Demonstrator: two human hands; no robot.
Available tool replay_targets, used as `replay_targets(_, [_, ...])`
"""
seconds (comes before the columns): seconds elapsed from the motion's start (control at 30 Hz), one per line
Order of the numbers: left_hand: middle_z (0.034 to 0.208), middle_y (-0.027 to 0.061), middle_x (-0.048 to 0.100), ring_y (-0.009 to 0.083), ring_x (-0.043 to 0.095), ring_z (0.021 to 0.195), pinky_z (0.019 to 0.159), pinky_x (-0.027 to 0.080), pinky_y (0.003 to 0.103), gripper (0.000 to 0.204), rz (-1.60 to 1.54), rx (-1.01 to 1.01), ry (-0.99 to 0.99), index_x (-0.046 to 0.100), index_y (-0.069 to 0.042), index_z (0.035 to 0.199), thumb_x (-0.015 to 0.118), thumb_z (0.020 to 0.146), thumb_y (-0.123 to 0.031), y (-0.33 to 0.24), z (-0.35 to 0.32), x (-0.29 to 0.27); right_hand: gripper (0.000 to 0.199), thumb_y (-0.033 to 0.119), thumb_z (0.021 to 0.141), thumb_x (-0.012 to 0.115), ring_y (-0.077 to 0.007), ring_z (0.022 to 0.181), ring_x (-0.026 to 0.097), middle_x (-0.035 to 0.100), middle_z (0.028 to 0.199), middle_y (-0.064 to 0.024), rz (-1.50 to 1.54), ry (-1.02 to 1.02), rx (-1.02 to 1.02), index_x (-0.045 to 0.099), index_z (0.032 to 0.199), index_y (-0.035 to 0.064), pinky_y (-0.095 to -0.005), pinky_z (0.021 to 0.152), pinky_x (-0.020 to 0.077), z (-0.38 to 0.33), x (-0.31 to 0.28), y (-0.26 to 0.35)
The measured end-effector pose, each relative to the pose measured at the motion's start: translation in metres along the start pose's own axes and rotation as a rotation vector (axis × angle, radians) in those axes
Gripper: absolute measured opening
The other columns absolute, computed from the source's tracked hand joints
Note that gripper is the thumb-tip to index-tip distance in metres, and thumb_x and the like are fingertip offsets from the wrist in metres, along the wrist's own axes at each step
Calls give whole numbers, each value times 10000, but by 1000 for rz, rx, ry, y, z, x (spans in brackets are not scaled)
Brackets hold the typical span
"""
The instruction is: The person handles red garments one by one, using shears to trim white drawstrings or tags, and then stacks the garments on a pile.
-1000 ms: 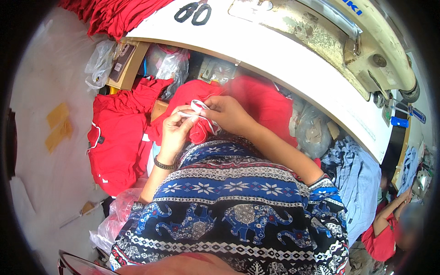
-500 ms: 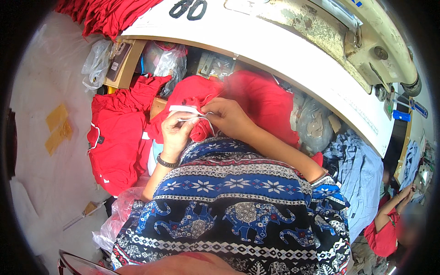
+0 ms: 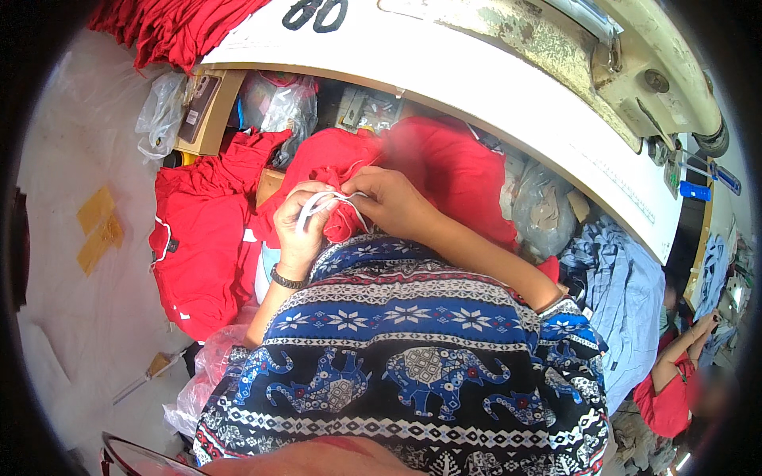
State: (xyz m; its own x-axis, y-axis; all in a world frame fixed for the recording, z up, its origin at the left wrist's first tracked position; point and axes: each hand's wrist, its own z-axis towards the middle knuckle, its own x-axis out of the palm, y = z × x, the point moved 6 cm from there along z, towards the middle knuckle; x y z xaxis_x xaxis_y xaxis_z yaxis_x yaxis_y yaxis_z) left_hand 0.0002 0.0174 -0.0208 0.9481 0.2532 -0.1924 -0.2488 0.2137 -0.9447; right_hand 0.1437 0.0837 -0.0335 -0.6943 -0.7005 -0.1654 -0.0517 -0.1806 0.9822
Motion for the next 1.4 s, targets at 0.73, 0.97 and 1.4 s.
replay_targets(0.73, [928,129,608,242,610,917,876,500,420,254,-133,346,-322,519,-38,864,682,764,128,-53,31,-53,264,111,773,731,-322,1116,551,469,1297,-157,-227,44,-248,573,978,59,-382,865,501,39,-4,69])
replay_targets(0.97, [867,141,612,263,625,854,824,526,470,279,-192,609,-287,482,-61,868,696,754,78,-159,25,-77,149,110,776,733,-237,864,644,653,863,-94,-201,276,-300,602,799,42,-341,685,496,31,-42,186])
replay_targets(1.4, [859,30,618,71,567,765,710,473,205,538,-441,-224,-114,396,-57,1232,651,792,115,-13,47,32,832,384,658,798,-294,1243,456,535,1257,-127,-605,-48,-184,420,1349,117,-582,1039,249,15,-45,64])
